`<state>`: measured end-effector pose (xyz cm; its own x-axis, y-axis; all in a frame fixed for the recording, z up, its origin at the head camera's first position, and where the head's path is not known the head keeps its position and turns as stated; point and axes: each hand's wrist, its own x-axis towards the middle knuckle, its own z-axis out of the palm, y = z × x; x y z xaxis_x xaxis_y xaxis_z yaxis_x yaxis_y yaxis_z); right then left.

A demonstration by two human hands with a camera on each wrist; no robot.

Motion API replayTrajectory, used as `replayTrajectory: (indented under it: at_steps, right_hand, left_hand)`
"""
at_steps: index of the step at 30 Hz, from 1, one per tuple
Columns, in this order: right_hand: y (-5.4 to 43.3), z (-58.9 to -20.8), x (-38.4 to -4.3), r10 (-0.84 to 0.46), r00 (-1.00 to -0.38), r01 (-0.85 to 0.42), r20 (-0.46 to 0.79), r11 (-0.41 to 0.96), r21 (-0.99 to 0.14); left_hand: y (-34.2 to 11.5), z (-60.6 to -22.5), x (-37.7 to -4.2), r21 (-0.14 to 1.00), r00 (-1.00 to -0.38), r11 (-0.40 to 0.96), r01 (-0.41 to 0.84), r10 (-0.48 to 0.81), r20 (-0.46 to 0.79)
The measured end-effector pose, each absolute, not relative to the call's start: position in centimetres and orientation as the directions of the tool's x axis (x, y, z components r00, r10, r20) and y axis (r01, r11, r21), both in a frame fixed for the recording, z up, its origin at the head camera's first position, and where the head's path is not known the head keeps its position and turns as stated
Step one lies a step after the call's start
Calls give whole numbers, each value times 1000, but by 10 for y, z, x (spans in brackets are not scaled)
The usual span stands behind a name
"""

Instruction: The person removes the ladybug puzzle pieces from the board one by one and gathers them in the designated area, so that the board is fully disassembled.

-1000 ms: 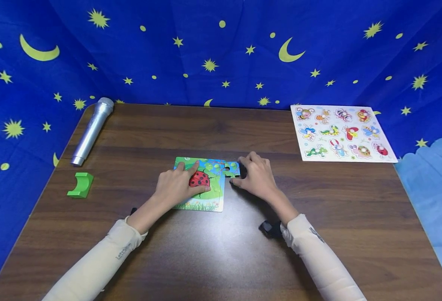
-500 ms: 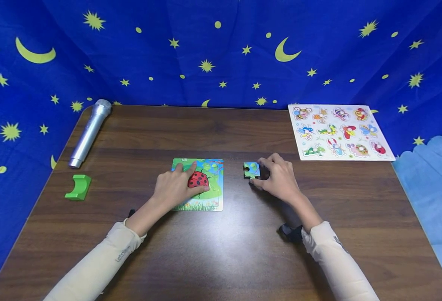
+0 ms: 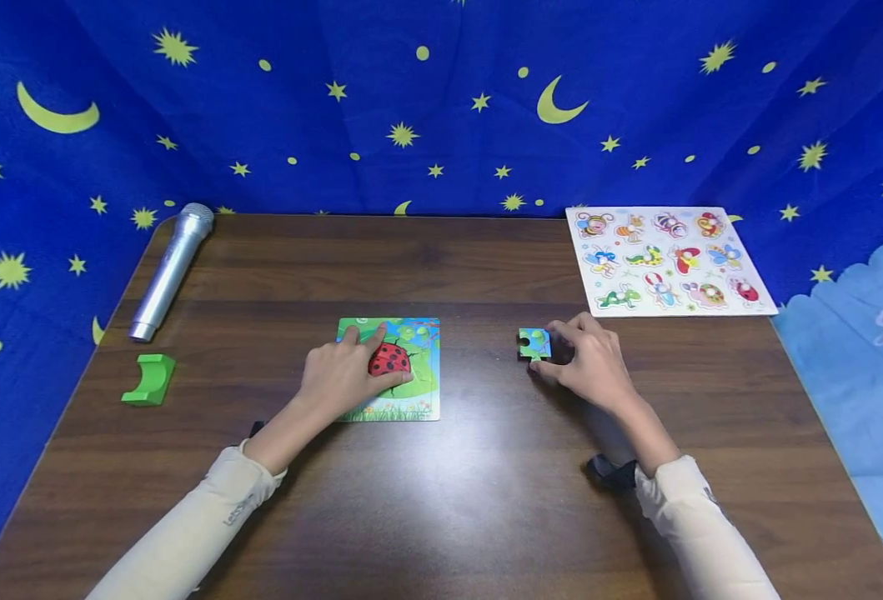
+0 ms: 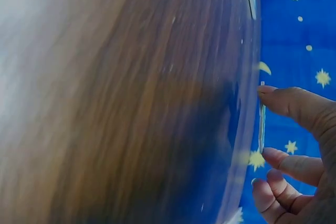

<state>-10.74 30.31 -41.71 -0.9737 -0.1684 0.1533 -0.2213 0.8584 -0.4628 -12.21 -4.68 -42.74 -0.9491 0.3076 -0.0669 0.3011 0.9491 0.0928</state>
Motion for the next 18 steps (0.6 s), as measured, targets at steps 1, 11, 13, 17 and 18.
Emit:
replayTrajectory:
  at_steps: [1,11,13,17,18]
  right_hand:
    - [306,-417,-106,-164,-975,-217,152,860,-463]
    - [335,-414,-100,-136,-981,-184,136,873,-453]
    - [340,-415,-99,-126,-983,-175,135,873,-455]
    - [352,-417,-97,-103,-988,-146,118,874,-463]
    - [355,-418,-97,-101,-988,-144,116,875,-462]
  left_hand:
    - [-47,-428,-122,92,-949,949,301,308,-66]
    - [-49,-428,-120,115,-951,947,299,305,-42]
    - [-49,-428,-120,123,-950,946,301,308,-40]
    - [-48,-428,-121,133,-949,943,306,314,-43]
    - [-48,-428,-121,134,-948,943,306,314,-45]
